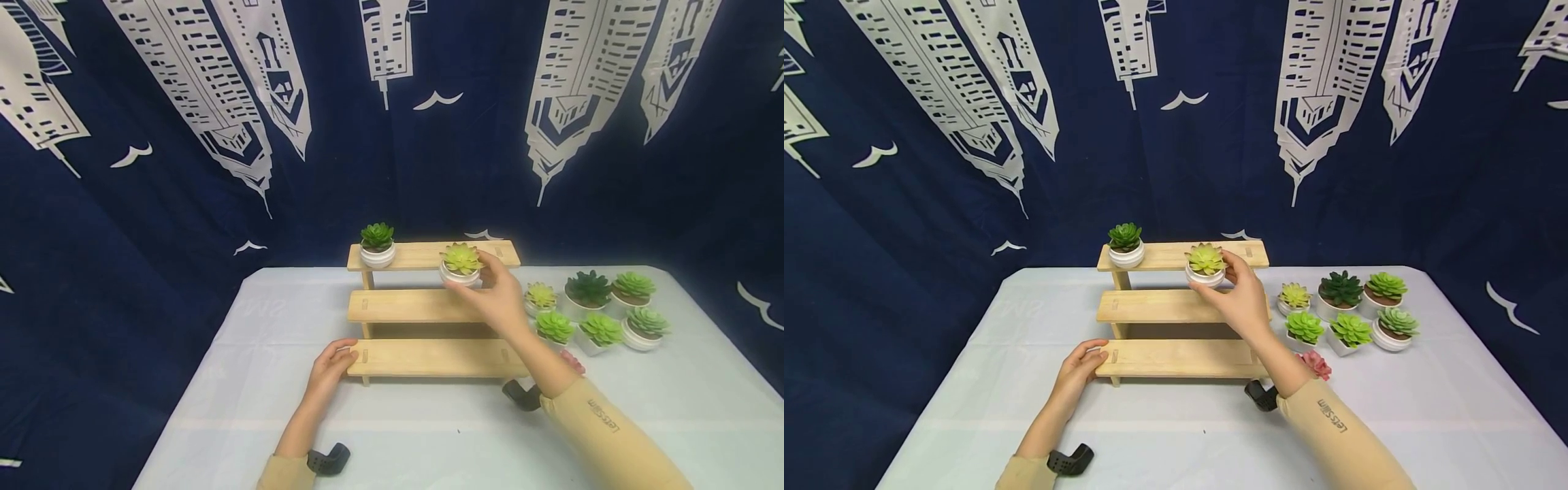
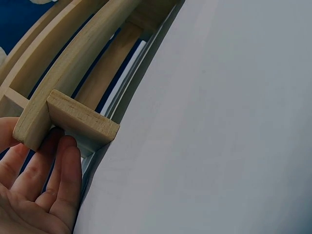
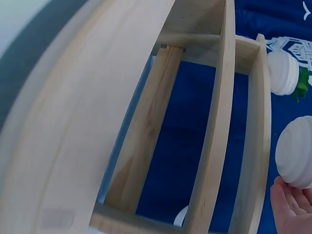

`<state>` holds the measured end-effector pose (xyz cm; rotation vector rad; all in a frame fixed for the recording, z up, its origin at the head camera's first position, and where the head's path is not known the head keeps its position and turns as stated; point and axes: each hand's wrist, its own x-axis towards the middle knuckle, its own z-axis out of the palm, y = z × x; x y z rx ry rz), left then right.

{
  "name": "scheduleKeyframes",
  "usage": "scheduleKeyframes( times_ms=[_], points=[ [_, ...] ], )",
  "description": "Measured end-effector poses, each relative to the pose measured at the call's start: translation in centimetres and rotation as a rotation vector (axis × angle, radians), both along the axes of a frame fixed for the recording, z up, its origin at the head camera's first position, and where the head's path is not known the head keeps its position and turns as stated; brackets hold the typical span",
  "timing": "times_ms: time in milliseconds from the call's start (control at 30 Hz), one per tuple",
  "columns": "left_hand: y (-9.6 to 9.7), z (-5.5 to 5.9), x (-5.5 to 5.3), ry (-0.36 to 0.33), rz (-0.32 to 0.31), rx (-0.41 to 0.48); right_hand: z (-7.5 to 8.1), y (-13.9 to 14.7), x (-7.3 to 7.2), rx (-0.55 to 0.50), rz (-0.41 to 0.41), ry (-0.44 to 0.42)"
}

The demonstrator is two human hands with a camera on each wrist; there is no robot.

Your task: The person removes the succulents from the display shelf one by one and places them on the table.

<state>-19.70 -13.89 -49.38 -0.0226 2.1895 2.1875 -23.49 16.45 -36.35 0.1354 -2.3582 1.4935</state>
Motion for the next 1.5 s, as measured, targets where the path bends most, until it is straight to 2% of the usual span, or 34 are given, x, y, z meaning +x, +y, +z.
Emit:
scheduleKeyframes(
  times_ms=[267,533,700,933,1033,1167,1267,1500],
  points=[
    [0.0,0.1,0.2,-0.007,-0.001,0.014,-0.1,1.7,1.6,-0.073,0.021,0.007],
    [0.0,0.1,0.2,-0.013,0.007,0.012,-0.4,3.6,3.1,-0.044,0.008,0.001],
    [0.0,-0.1,0.1,-0.011,0.011,0.0,-0.8,4.7,3.9,-0.004,-0.042,-0.028],
    [0.0,-0.1,0.2,-0.016,0.009,0.008,-0.7,6.0,5.2,-0.023,-0.099,-0.065],
    [0.2,0.8,0.6,-0.028,-0.001,0.015,-0.7,6.6,5.6,-0.039,-0.118,-0.079],
    [0.2,1.0,0.6,-0.034,-0.005,0.016,-0.9,7.5,6.1,-0.035,-0.139,-0.093],
    [0.1,0.3,0.3,-0.028,0.001,0.018,-0.9,8.2,6.4,-0.024,-0.164,-0.11],
    [0.1,0.2,0.2,-0.014,-0.005,0.034,-1.4,9.9,7.4,-0.003,-0.211,-0.143]
  ],
)
